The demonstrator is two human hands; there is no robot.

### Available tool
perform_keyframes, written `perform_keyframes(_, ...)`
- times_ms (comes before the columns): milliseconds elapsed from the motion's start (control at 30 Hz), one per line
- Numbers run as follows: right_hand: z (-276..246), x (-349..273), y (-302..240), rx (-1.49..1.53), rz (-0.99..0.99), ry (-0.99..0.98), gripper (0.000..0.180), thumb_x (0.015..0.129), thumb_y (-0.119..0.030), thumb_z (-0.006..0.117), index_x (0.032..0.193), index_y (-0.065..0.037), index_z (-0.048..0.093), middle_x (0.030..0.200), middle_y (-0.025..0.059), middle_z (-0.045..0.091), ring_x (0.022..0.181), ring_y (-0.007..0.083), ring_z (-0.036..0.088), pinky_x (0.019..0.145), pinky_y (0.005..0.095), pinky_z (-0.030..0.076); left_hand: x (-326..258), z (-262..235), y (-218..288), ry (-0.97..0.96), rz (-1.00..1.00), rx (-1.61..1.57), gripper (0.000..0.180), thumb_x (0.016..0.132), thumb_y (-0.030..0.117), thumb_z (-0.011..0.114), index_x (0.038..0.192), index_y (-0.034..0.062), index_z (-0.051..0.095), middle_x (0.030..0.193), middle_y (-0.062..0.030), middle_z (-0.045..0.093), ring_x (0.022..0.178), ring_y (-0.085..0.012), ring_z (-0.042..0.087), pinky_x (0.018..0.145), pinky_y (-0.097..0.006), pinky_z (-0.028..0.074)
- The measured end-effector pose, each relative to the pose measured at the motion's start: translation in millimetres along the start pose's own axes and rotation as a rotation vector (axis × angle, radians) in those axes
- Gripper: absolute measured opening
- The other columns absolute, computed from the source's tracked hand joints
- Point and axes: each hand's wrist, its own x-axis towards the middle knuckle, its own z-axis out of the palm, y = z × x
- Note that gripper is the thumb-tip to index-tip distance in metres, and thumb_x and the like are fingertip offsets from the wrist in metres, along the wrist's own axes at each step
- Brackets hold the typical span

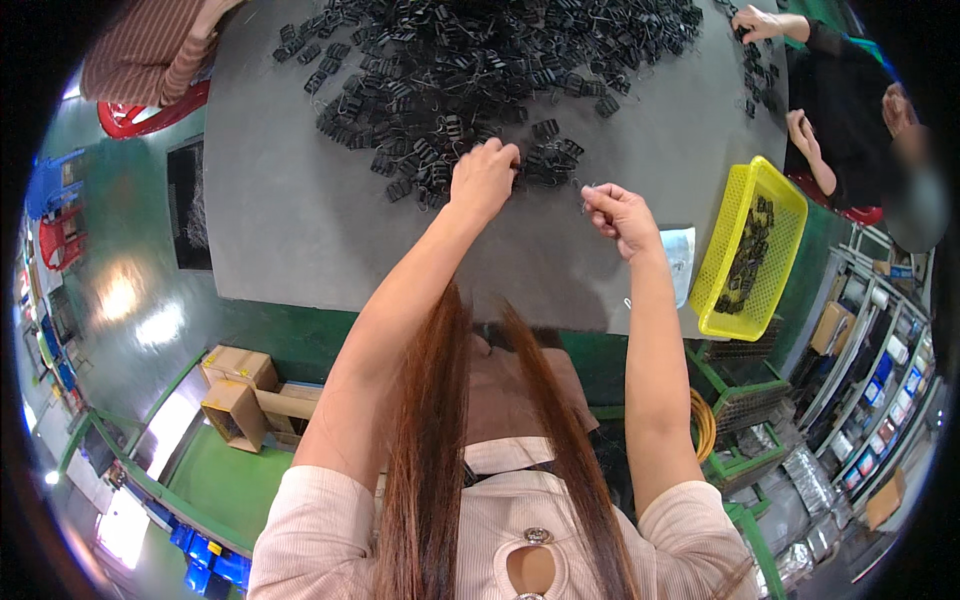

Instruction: The person repeatedly picks small black plastic clips and metal hooks from a large pile on a table, joins them by hand, and places the assembled units into a yellow basket. The person occasionally sweeps loose hooks aside to access more clips.

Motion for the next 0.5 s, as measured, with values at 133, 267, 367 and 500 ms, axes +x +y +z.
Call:
perform_keyframes(133,-16.4,11.8,24.8,-0.451,-0.067,0.180,0.024,0.077,-0.023,0.071,0.094,-0.009,0.062,0.081,0.0022,0.062,0.071,0.0150,0.059,0.061,0.0261,0.045,-36.3,-12.1,25.5,0.134,0.061,-0.463,0.013,0.079,0.012,0.061,0.092,0.0070,0.060,0.089,-0.0118,0.058,0.083,-0.0314,0.059,0.072,-0.041,0.048)
perform_keyframes(267,20.8,33.6,12.1,-0.794,-0.544,0.420,0.027,0.078,-0.018,0.066,0.104,-0.013,0.059,0.103,0.0056,0.058,0.093,0.0291,0.059,0.074,0.0404,0.050,-57.0,16.7,-5.4,0.135,-0.074,-0.235,0.019,0.076,0.002,0.058,0.095,0.0041,0.061,0.085,-0.0121,0.059,0.072,-0.0264,0.058,0.069,-0.035,0.047)
perform_keyframes(367,34.3,58.8,-8.8,-0.936,-0.813,0.455,0.025,0.077,-0.014,0.066,0.102,-0.014,0.061,0.095,0.0049,0.057,0.090,0.0269,0.059,0.073,0.0379,0.049,-59.4,10.2,-0.7,0.131,-0.137,-0.215,0.020,0.077,0.005,0.057,0.096,0.0056,0.062,0.092,-0.0114,0.059,0.080,-0.0267,0.057,0.074,-0.036,0.046)
perform_keyframes(500,20.9,81.0,-12.4,-1.311,-0.907,0.325,0.022,0.077,-0.014,0.065,0.098,-0.013,0.062,0.096,0.0044,0.058,0.090,0.0280,0.060,0.073,0.0387,0.049,-58.8,6.6,-3.0,0.191,-0.107,-0.121,0.022,0.078,0.008,0.059,0.099,0.0081,0.061,0.103,-0.0101,0.058,0.098,-0.0287,0.055,0.085,-0.037,0.044)
